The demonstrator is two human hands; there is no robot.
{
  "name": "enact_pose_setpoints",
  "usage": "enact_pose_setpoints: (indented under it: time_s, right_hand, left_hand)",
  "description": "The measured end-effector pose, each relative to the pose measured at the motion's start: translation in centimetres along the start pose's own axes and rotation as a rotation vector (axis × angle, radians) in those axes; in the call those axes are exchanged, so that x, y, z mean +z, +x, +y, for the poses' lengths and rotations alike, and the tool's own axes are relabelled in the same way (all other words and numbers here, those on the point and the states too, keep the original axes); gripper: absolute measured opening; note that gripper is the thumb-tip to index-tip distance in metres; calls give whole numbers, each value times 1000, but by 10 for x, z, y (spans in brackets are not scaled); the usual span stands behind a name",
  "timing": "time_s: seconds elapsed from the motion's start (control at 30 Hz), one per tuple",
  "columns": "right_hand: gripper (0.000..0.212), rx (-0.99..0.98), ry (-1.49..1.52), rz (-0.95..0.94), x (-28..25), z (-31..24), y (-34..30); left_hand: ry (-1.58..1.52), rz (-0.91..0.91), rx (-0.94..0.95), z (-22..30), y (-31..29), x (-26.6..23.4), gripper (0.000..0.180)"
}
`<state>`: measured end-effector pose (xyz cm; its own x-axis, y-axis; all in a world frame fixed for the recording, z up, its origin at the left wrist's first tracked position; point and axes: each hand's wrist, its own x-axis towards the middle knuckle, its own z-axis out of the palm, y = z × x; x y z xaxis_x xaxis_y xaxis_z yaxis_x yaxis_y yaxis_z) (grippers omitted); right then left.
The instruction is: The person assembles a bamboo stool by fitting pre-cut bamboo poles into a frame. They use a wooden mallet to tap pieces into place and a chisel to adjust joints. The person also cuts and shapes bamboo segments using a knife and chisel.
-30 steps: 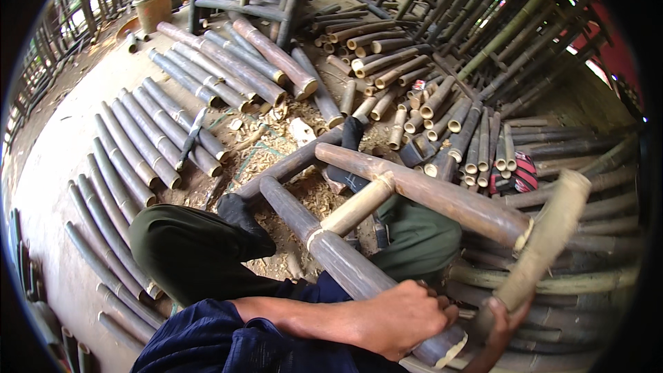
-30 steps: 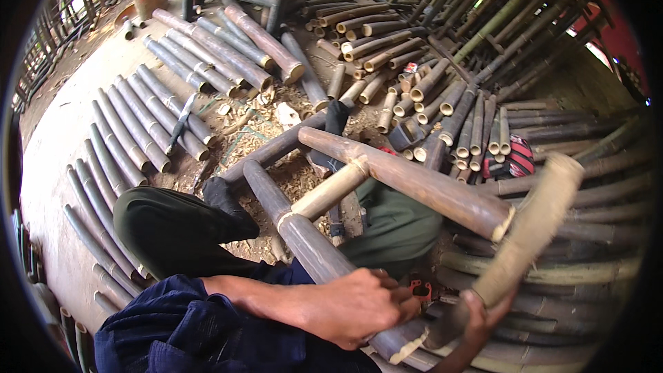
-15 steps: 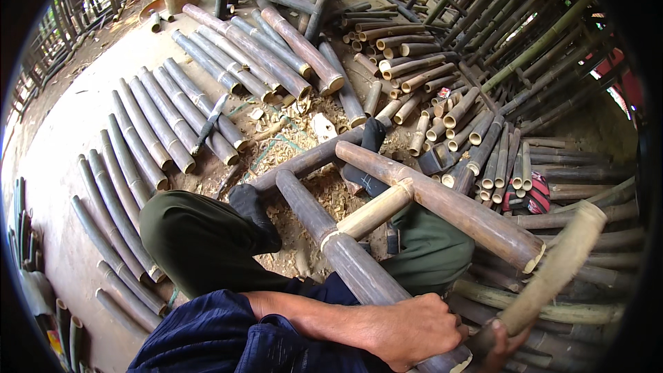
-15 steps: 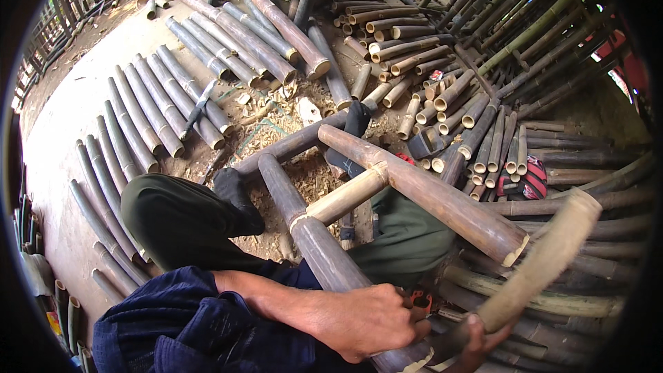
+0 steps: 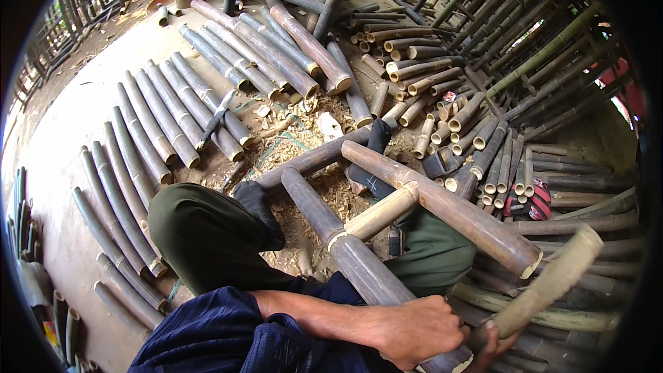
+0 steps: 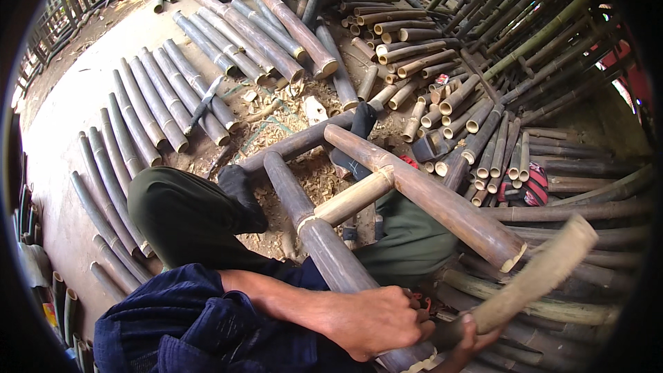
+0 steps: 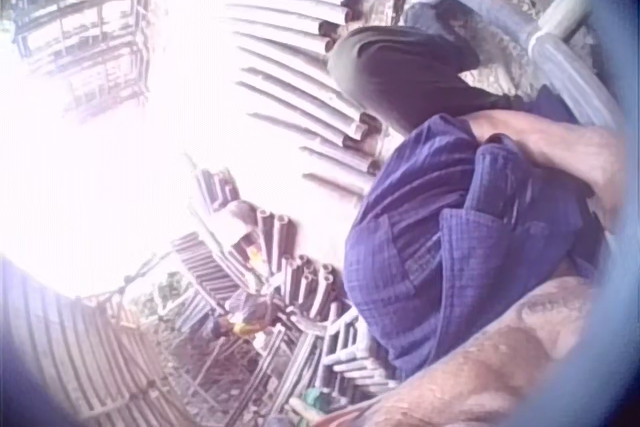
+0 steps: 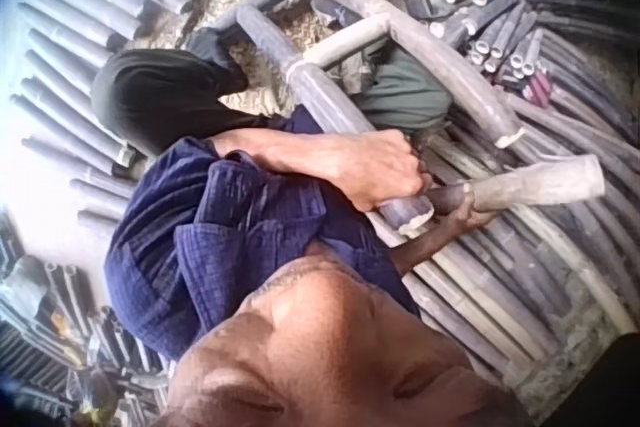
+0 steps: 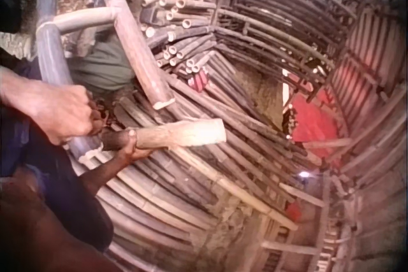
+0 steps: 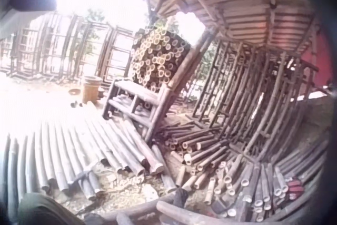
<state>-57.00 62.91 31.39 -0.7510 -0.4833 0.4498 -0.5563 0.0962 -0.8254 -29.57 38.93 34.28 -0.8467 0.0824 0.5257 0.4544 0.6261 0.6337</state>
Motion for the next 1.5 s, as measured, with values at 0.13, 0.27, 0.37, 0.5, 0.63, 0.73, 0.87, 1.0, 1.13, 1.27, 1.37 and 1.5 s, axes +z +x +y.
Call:
enact_pose_setpoints:
  time_s: [0.13,0.27,0.37,0.5,0.63,0.73,0.87,1.0,1.13,1.27,1.37,1.5]
  right_hand:
    - [97,125,141,227,-13,-18,20]
    - [101,-46,-345,52,-2,27,-4]
    - [100,-130,-485,-34,-3,5,-4]
    - [90,-24,-274,358,-14,-3,-1]
    - [94,109,-99,108,-10,37,-14]
    - [101,63,-271,-69,19,26,-30]
    - [108,100,-223,-126,8,17,-55]
    - [98,113,-134,-48,26,-24,-77]
    - [96,103,-50,18,-1,-14,-122]
    - [82,6,188,138,12,-48,-145]
    - [74,-229,9,10,-1,-50,-151]
    - [93,38,-55,-377,31,-50,-169]
  left_hand:
    - [-19,-17,-15,-2,2,6,56]
    - [0,-119,-81,-1,8,6,60]
    - [8,-25,-24,-6,6,18,60]
    - [-12,3,16,-10,3,25,59]
    - [2,-87,-36,-3,-4,13,58]
    - [-34,-255,-91,-11,9,12,59]
    - [5,-251,-128,3,9,-20,68]
    - [-25,-107,-134,-1,-5,-50,69]
    - [24,-86,-159,8,5,-49,65]
    - [45,-15,-181,19,-12,-60,60]
    - [51,6,-194,23,-8,-55,55]
    - [49,56,-184,23,-16,-53,52]
